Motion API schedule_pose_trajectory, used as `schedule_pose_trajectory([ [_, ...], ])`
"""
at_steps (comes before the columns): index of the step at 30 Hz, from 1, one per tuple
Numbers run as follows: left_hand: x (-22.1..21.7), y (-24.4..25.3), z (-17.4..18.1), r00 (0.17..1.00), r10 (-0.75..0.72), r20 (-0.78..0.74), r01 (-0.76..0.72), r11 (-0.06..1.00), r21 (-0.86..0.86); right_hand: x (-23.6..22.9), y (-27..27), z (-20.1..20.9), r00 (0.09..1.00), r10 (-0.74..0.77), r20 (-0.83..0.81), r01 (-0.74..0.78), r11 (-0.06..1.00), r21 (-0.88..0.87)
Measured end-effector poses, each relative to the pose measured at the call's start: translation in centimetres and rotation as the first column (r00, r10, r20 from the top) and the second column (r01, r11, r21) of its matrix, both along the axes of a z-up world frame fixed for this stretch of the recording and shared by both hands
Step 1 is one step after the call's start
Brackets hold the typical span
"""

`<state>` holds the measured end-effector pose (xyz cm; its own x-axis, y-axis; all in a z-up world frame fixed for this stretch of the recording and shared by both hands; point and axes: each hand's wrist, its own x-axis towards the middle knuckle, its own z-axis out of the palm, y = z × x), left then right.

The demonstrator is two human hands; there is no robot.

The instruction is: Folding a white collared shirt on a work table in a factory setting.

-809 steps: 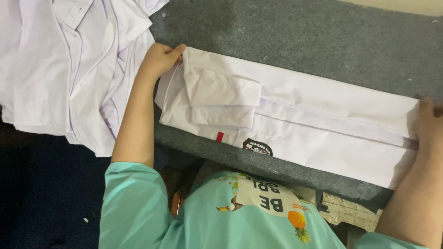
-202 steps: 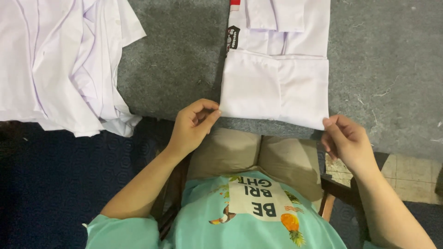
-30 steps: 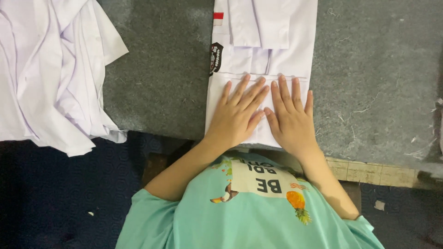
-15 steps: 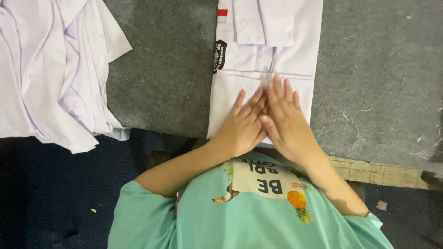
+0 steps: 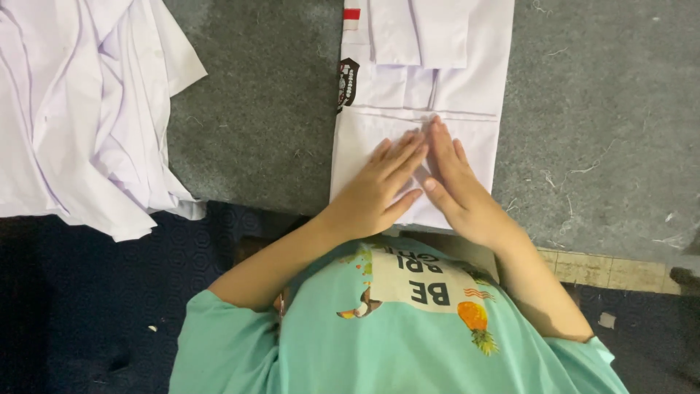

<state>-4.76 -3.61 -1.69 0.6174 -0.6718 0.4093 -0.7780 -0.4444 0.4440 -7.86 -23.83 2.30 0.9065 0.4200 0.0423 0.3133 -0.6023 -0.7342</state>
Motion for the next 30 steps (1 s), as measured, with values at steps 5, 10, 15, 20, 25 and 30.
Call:
schedule_pose_trajectory([
  [5,-0.7,2.1,1.9,0.993,0.078,-0.086,-0.079,0.997,-0.012,-1.8,-0.1,3.2,0.996,-0.088,0.019,0.09,0.985,-0.147],
  [10,-0.6,2.1,0.5,0.993,0.11,0.037,-0.114,0.983,0.141,-2.3,2.1,-1.0,0.992,0.005,0.127,0.044,0.923,-0.383],
  [15,-0.2,2.3,0.7,0.992,0.113,0.046,-0.12,0.972,0.201,-2.3,2.2,-2.3,0.964,0.04,0.264,0.097,0.869,-0.484],
  [20,0.1,2.7,0.3,0.996,0.081,0.037,-0.087,0.979,0.183,-2.0,2.0,-1.3,0.969,-0.006,0.247,0.097,0.928,-0.359],
  [25,-0.6,5.6,0.3,0.995,-0.084,0.051,0.076,0.988,0.137,-2.7,-1.5,-0.1,0.972,-0.048,0.229,0.052,0.999,-0.014],
  [30,-2.1,8.6,-1.3,0.981,-0.099,0.17,0.088,0.994,0.071,-5.4,-4.4,-1.5,0.852,0.006,0.524,0.108,0.976,-0.188],
])
